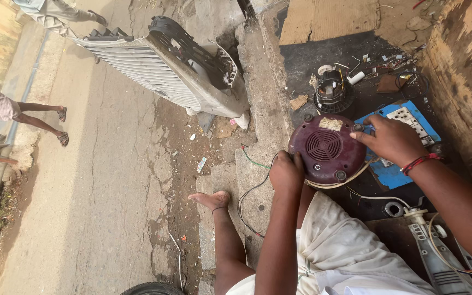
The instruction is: The person sits on the ground repairing a mixer grinder motor base. They unscrew and remove the round base cover by hand, set it on their lap, then work on the internal wiring and components inside the housing, manipulating wires and parts with their fingers.
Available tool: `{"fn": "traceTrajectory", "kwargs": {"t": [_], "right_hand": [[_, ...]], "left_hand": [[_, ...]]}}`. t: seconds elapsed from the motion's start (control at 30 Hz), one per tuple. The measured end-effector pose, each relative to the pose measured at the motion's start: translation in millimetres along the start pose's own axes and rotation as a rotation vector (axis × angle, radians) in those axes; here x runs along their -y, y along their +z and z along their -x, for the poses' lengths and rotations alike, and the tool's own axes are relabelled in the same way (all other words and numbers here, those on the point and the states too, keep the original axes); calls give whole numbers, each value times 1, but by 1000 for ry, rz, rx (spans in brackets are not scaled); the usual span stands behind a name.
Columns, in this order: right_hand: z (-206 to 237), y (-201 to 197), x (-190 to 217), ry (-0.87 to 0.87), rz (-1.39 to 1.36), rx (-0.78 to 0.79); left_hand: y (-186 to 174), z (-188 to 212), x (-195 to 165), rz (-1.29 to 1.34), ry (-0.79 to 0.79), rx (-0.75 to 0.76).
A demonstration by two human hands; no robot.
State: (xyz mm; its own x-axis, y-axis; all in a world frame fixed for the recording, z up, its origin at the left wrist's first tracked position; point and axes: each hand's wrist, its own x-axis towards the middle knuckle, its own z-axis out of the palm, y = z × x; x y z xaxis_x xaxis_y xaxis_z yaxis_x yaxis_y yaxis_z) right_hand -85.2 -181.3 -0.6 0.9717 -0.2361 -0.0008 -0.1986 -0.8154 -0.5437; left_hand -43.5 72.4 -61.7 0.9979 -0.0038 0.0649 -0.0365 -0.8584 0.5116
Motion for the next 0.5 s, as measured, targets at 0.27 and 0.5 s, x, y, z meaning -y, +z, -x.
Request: {"fn": "traceTrajectory", "kwargs": {"t": [0.27,0.5], "right_hand": [[-3,-3,8,-47,-24,-66],[-2,4,4,-145,31,-163]], "left_hand": [[4,4,0,-22,97,-44],[1,6,7,21,84,-66]]}}
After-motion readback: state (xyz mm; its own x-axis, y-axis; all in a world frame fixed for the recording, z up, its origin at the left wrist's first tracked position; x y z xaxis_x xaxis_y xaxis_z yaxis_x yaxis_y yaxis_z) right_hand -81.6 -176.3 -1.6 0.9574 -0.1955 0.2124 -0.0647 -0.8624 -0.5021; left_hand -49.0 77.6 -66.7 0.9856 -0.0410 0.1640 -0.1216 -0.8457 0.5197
